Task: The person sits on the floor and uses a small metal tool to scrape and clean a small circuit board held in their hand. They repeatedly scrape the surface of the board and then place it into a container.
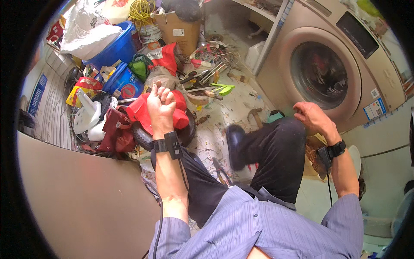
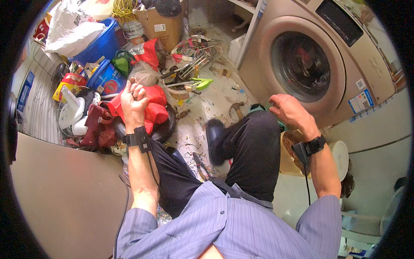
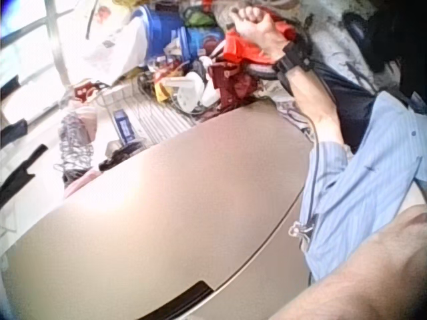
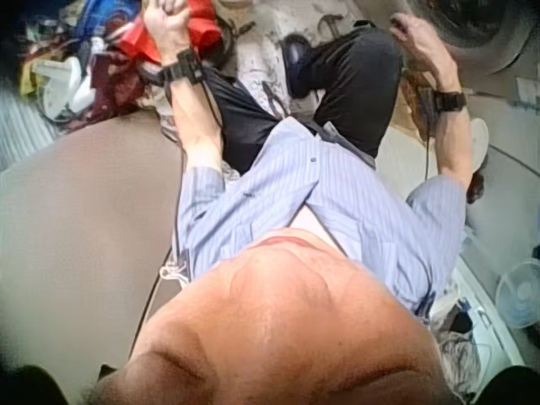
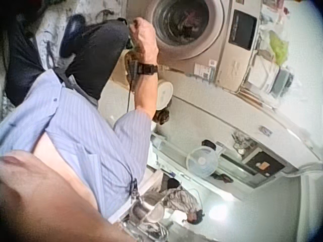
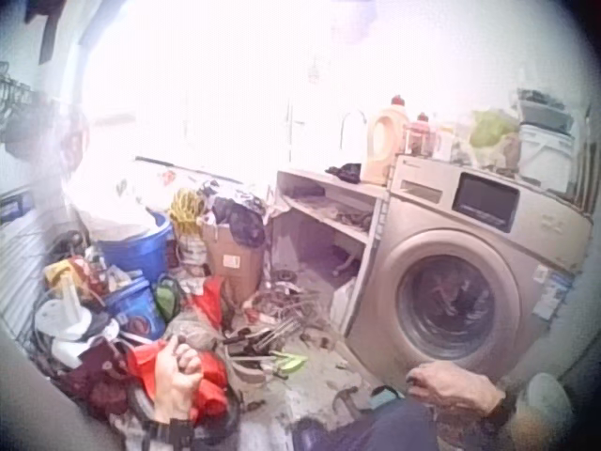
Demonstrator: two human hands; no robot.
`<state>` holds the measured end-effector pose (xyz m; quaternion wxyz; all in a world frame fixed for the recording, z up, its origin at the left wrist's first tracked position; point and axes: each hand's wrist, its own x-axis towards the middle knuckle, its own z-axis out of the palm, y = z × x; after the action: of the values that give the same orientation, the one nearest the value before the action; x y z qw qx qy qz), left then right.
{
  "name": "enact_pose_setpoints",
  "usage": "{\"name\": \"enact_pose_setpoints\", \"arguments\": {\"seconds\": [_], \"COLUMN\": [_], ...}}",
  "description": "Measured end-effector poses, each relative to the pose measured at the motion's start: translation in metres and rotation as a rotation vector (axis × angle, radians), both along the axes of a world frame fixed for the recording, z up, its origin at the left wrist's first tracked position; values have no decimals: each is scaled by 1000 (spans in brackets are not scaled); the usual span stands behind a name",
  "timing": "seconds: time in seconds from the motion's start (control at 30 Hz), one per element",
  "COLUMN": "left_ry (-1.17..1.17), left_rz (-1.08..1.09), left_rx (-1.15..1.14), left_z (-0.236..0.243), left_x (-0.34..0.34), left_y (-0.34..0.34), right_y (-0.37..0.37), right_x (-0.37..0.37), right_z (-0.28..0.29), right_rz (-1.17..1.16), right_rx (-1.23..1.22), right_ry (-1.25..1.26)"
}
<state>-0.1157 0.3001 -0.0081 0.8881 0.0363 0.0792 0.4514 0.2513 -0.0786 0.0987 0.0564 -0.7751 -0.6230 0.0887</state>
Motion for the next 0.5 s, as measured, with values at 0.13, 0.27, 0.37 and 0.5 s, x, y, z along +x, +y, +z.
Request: {"name": "enact_pose_setpoints", "arguments": {"seconds": [0.13, 0.27, 0.37, 0.5], "left_ry": [49, 36, 81, 124], "left_rz": [48, 48, 53, 82], "left_rx": [8, 53, 36, -8], "left_z": [-7, -12, -10, -6], "left_x": [-4, -5, -4, -4], "left_y": [5, 5, 5, 6], "right_y": [9, 18, 29, 48], "right_x": [-2, 0, 6, 17], "right_z": [30, 51, 53, 32], "right_rz": [62, 64, 78, 126], "right_rx": [-51, -44, -56, -54], "right_ry": [-44, -40, -68, -38]}}
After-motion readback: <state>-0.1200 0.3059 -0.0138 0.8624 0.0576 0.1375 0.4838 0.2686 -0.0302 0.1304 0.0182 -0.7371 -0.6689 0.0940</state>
